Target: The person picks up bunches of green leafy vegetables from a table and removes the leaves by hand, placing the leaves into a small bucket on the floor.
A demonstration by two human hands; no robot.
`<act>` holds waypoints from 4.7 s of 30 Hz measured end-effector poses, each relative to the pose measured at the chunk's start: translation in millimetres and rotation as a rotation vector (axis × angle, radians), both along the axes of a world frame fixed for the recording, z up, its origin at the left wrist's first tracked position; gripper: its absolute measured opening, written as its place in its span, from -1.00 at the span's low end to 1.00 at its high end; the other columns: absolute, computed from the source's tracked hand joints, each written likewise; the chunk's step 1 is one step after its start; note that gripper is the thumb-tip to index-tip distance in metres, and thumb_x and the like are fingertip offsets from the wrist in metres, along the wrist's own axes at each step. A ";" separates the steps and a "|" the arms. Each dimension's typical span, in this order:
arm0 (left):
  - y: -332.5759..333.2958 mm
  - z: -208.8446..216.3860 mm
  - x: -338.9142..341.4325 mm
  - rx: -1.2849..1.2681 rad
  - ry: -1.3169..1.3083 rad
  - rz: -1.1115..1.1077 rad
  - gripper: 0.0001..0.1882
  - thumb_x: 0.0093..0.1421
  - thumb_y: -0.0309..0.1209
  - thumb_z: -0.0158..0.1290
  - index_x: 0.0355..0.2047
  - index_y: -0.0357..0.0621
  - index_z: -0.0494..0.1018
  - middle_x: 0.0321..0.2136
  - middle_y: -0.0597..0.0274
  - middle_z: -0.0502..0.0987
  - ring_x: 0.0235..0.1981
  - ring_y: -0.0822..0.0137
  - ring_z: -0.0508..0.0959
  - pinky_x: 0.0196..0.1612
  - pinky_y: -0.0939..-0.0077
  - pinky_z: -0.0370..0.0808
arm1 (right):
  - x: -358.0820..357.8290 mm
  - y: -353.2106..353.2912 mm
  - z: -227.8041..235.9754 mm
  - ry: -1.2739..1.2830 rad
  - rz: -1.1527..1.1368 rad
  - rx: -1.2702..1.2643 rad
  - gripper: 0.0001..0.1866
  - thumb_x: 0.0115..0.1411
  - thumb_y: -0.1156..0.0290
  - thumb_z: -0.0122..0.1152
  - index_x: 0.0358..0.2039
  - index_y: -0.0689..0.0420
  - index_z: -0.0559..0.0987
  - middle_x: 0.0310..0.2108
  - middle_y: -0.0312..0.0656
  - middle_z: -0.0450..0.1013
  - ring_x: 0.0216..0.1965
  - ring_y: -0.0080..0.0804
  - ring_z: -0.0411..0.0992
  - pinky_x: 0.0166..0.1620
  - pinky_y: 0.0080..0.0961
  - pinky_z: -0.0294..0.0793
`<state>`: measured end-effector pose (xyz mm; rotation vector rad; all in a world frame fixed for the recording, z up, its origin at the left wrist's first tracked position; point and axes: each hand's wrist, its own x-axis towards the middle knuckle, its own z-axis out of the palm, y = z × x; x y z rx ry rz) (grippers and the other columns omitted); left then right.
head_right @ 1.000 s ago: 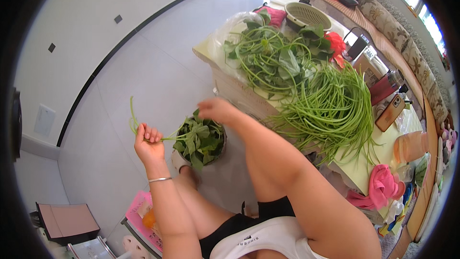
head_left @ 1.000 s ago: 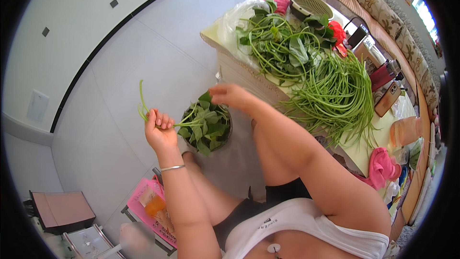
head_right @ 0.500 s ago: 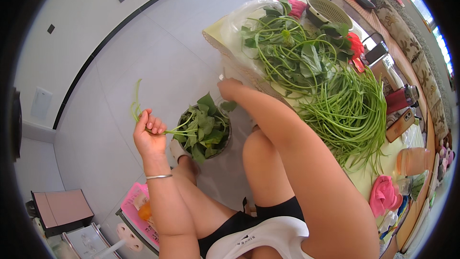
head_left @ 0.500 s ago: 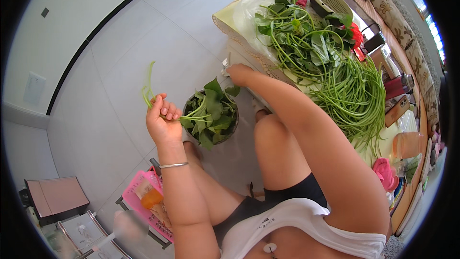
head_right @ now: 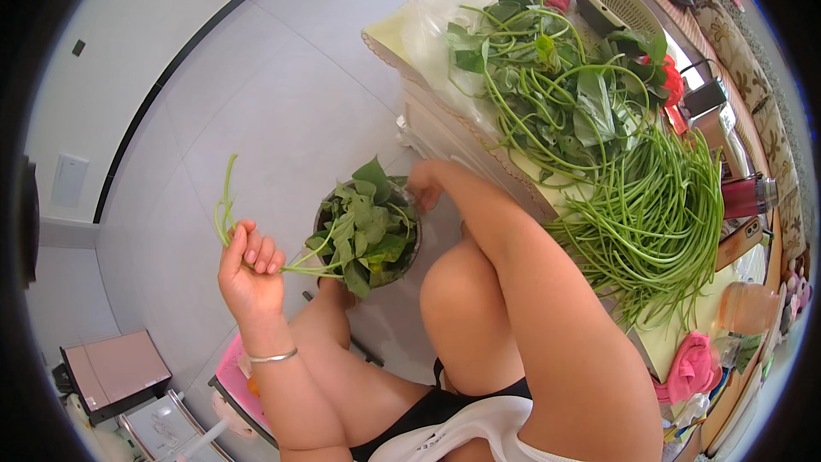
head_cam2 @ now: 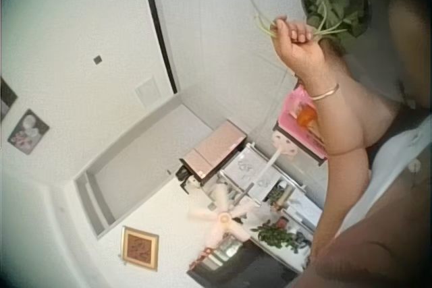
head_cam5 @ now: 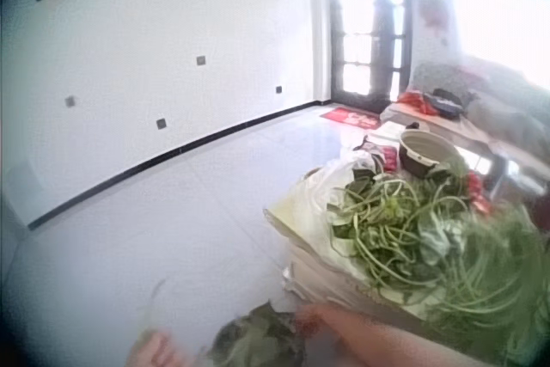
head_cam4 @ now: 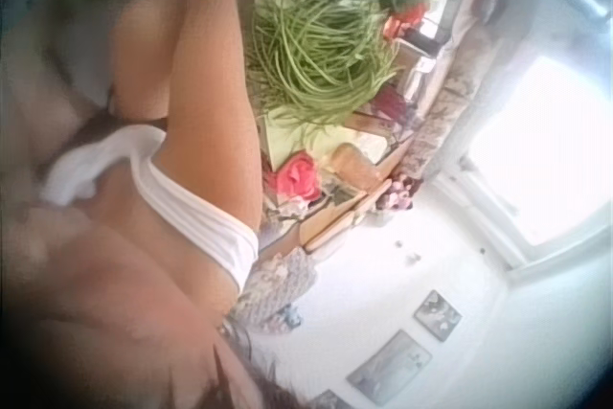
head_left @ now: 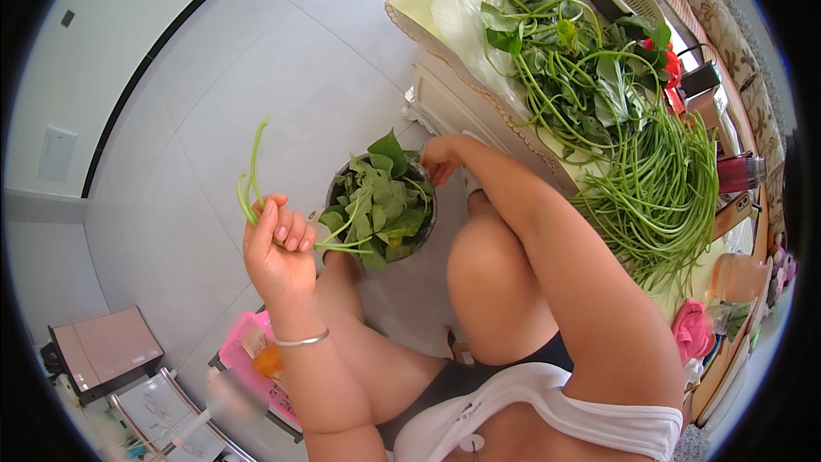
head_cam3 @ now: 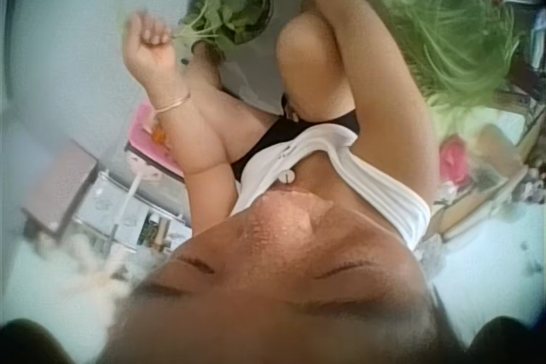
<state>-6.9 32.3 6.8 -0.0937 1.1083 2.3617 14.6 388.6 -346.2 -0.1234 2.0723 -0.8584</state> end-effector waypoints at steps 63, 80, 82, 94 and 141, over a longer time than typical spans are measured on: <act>-11.0 4.4 10.0 0.273 0.379 -0.015 -0.84 0.29 -0.40 -0.07 -0.21 -0.23 0.41 -0.58 0.26 0.36 -0.42 0.30 0.41 -0.16 0.28 0.43 | 48.4 -232.3 345.0 1.161 -0.687 -0.177 -0.79 0.03 0.52 0.21 -0.26 0.12 0.59 -0.13 -0.14 0.47 -0.07 -0.36 0.41 -0.04 -0.38 0.40; -9.5 11.6 19.8 -0.124 0.586 0.047 -0.87 0.31 -0.42 -0.08 -0.30 -0.21 0.40 -0.66 0.39 0.25 -0.64 0.54 0.17 -0.54 0.64 0.17 | 48.8 -192.0 341.7 1.106 -0.364 -0.212 -0.92 0.03 0.45 0.22 -0.43 0.15 0.60 -0.41 -0.14 0.48 -0.28 -0.15 0.41 -0.22 -0.27 0.40; -9.1 15.4 20.9 -0.144 0.619 0.066 -0.88 0.31 -0.43 -0.09 -0.31 -0.21 0.39 -0.66 0.40 0.22 -0.65 0.57 0.14 -0.55 0.67 0.14 | 46.6 -190.1 341.0 1.076 -0.361 -0.204 -0.92 0.04 0.45 0.21 -0.44 0.15 0.59 -0.43 -0.14 0.48 -0.28 -0.14 0.41 -0.23 -0.27 0.40; 5.9 10.4 38.2 -0.372 0.788 0.048 -0.82 0.31 -0.38 -0.05 -0.32 -0.25 0.43 -0.61 0.41 0.29 -0.58 0.58 0.25 -0.52 0.70 0.16 | 29.5 -227.2 297.2 0.610 -1.252 -0.300 -0.81 -0.02 0.42 0.12 -0.47 0.27 0.61 -0.67 -0.23 0.41 -0.60 -0.50 0.31 -0.48 -0.49 0.33; -37.0 -1.1 7.5 0.781 0.074 -0.579 -0.77 0.34 -0.34 -0.18 -0.29 -0.28 0.36 -0.76 0.43 0.14 -0.83 0.59 -0.05 -0.75 0.62 -0.09 | 34.6 -209.6 351.6 1.086 -0.905 -0.521 -0.77 0.09 0.37 0.30 -0.25 0.20 0.58 -0.38 -0.25 0.52 -0.44 -0.55 0.43 -0.35 -0.57 0.44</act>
